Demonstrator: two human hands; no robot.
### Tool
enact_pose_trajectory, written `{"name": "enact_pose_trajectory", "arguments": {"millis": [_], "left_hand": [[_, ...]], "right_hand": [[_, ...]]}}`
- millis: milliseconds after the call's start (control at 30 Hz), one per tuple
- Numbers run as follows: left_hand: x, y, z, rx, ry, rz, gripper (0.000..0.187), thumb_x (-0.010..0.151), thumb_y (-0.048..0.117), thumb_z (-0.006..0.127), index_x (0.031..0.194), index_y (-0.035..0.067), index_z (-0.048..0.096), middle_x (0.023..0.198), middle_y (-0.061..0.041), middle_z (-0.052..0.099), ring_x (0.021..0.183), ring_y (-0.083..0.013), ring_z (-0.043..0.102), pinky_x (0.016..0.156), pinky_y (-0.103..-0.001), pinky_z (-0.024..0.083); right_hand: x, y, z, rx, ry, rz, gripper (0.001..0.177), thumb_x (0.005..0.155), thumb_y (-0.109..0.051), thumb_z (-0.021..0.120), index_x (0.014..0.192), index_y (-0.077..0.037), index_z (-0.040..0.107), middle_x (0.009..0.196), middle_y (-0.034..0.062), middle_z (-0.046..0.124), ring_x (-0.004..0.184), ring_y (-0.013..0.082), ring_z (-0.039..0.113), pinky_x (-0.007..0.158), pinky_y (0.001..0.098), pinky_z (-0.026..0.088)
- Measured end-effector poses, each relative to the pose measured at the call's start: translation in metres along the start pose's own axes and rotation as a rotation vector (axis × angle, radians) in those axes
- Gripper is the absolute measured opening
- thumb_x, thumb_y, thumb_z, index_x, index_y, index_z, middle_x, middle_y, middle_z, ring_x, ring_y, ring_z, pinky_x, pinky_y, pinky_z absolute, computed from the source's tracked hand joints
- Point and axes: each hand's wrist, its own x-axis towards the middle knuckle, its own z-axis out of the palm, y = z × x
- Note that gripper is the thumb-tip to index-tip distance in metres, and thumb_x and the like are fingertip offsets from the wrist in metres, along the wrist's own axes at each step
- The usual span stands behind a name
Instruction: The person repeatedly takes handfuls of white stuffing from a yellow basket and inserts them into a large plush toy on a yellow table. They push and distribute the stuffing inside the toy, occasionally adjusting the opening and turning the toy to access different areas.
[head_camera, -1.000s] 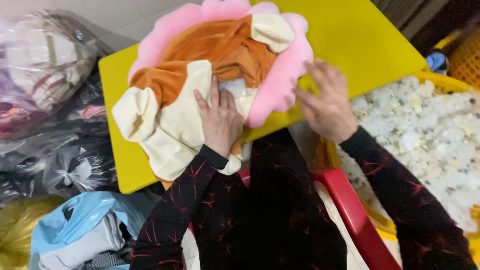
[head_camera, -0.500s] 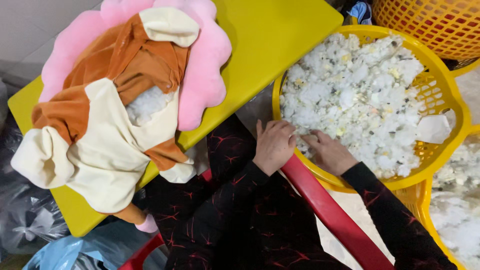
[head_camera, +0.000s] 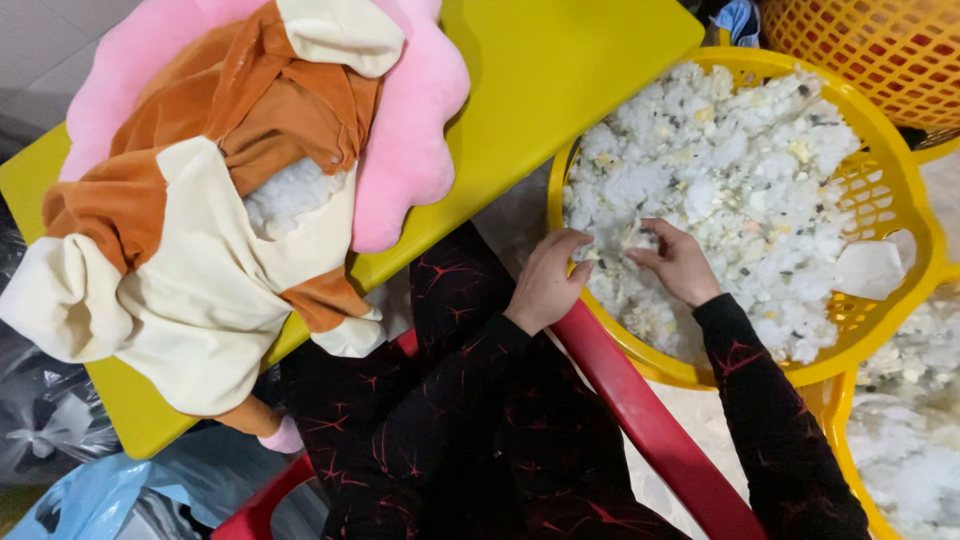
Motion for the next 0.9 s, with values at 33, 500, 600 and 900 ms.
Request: {"name": "enact_pose_trajectory", "arguments": {"millis": [33, 500, 600, 900], "left_hand": [[0.004, 0.000, 0.003, -0.010, -0.043, -0.006, 0.041, 0.090, 0.018, 0.073, 0.128, 0.004, 0.063, 0.130, -0.018, 0.065, 0.119, -0.0362, 0.063, 0.099, -0.041, 0.053], [0.016, 0.060, -0.047, -0.320, -0.038, -0.042, 0.042, 0.094, 0.009, 0.076, 0.134, 0.003, 0.066, 0.113, -0.010, 0.077, 0.094, -0.0145, 0.072, 0.085, -0.029, 0.058], [0.002, 0.082, -0.098, -0.064, 0.066, -0.195, 0.042, 0.088, 0.007, 0.076, 0.130, 0.006, 0.068, 0.095, -0.015, 0.070, 0.080, -0.0223, 0.069, 0.077, -0.031, 0.058], [-0.038, 0.080, -0.255, 0.976, 0.647, 0.336, 0.035, 0.084, 0.002, 0.069, 0.119, 0.004, 0.070, 0.127, -0.007, 0.066, 0.119, -0.0314, 0.059, 0.098, -0.044, 0.047]], "right_hand": [[-0.002, -0.003, -0.010, 0.060, -0.021, 0.067, 0.048, 0.091, -0.015, 0.080, 0.136, -0.003, 0.065, 0.092, 0.0148, 0.063, 0.074, 0.0186, 0.050, 0.067, 0.0330, 0.045], [-0.027, -0.138, -0.023, 0.306, -0.033, -0.250, 0.044, 0.090, -0.004, 0.075, 0.132, -0.003, 0.063, 0.099, 0.0027, 0.063, 0.080, 0.0079, 0.057, 0.067, 0.0249, 0.051], [-0.019, -0.199, -0.006, 0.270, -0.039, -0.395, 0.051, 0.084, -0.002, 0.076, 0.133, -0.006, 0.060, 0.102, 0.0022, 0.068, 0.081, 0.0074, 0.059, 0.067, 0.0239, 0.051], [0.041, -0.361, 0.135, 0.034, 0.204, -1.261, 0.036, 0.081, 0.002, 0.072, 0.116, -0.003, 0.067, 0.120, 0.0138, 0.065, 0.104, 0.0305, 0.066, 0.087, 0.0378, 0.055]]}}
